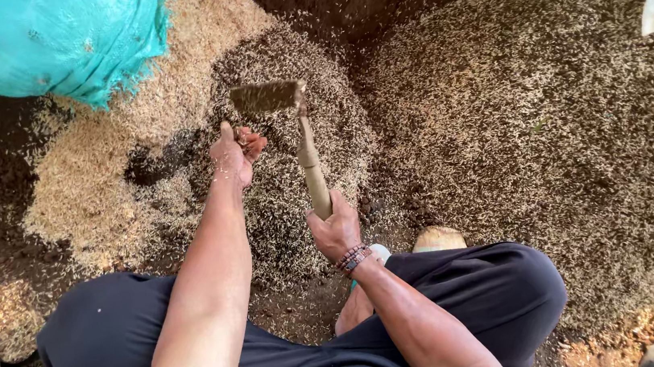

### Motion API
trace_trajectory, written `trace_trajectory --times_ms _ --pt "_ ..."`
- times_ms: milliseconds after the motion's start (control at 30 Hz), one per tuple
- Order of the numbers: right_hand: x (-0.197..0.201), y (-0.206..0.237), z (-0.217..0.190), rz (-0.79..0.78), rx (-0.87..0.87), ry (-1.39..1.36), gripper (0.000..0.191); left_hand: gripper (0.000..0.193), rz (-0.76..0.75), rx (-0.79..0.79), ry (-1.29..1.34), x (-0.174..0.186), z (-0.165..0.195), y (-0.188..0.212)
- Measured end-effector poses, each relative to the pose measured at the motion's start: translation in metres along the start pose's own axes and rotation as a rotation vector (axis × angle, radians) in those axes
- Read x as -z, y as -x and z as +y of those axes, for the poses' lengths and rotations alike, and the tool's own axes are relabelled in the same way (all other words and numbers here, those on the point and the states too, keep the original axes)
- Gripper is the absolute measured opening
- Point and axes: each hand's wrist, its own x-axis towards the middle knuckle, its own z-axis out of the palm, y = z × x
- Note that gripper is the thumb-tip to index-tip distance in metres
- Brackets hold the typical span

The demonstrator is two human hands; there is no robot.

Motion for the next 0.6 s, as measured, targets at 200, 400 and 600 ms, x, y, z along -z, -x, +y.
trace_trajectory --times_ms 200,400,600 --pt "-0.018 0.001 0.009 0.131 0.197 -0.197 0.023 0.039 -0.052 0.034 0.384 0.003 0.016 -0.002" --pt "-0.020 0.004 0.014 -0.046 0.131 0.204 0.021 0.027 0.025 0.033 0.575 0.010 0.013 -0.006" --pt "-0.021 0.005 0.010 0.163 0.244 -0.203 0.020 0.030 0.090 0.078 0.535 0.012 0.012 -0.005"
